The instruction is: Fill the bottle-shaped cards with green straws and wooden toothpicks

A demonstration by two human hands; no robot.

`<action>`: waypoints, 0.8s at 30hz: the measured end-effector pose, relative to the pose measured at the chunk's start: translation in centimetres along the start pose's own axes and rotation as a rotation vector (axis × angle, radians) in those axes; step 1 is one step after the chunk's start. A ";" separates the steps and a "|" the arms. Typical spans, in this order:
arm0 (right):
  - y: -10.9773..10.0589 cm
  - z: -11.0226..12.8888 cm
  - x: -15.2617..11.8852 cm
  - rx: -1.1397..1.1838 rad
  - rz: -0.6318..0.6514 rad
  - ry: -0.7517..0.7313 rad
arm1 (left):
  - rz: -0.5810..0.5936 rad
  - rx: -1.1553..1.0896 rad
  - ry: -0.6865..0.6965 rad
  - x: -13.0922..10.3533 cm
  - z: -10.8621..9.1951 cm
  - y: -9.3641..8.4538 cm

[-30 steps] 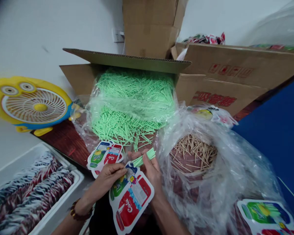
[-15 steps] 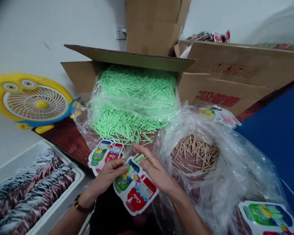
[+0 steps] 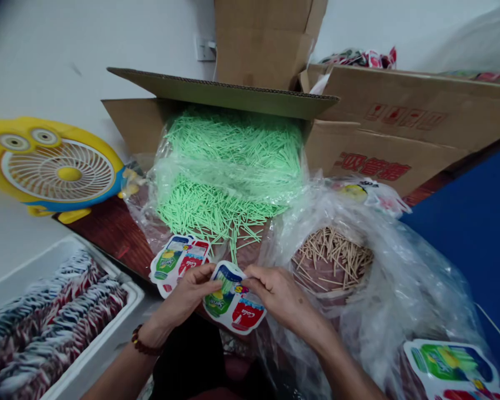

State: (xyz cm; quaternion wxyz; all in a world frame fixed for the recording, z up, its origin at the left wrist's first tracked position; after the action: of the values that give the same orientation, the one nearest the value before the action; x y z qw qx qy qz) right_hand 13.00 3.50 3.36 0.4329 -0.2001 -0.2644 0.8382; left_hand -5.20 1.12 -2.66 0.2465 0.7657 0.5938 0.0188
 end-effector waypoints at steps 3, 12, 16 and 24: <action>0.0 -0.2 -0.1 -0.020 -0.023 0.000 | 0.039 0.009 -0.062 -0.2 0.0 0.7; -0.1 -2.3 -1.1 0.102 -0.045 0.046 | -0.061 0.125 -0.030 -0.4 0.0 1.4; -0.7 -2.7 -1.6 0.120 -0.094 0.031 | -0.022 0.131 -0.036 -0.5 -0.2 2.4; -1.6 -3.8 -2.6 0.145 -0.127 0.024 | -0.041 0.189 -0.062 0.2 0.1 3.8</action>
State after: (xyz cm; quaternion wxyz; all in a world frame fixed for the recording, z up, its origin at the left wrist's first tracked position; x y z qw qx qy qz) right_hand 17.52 3.16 1.62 0.5019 -0.1610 -0.2099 0.8235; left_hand -1.68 0.62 -1.30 0.1918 0.7734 0.6006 -0.0662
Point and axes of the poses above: each hand's wrist, its own x-axis towards the middle knuckle, its own y-axis out of the palm, z = x × y, the point moved 4 cm from there along x, towards the middle knuckle, and after that the axes turned 2 degrees about -z, right-handed, at the moved point
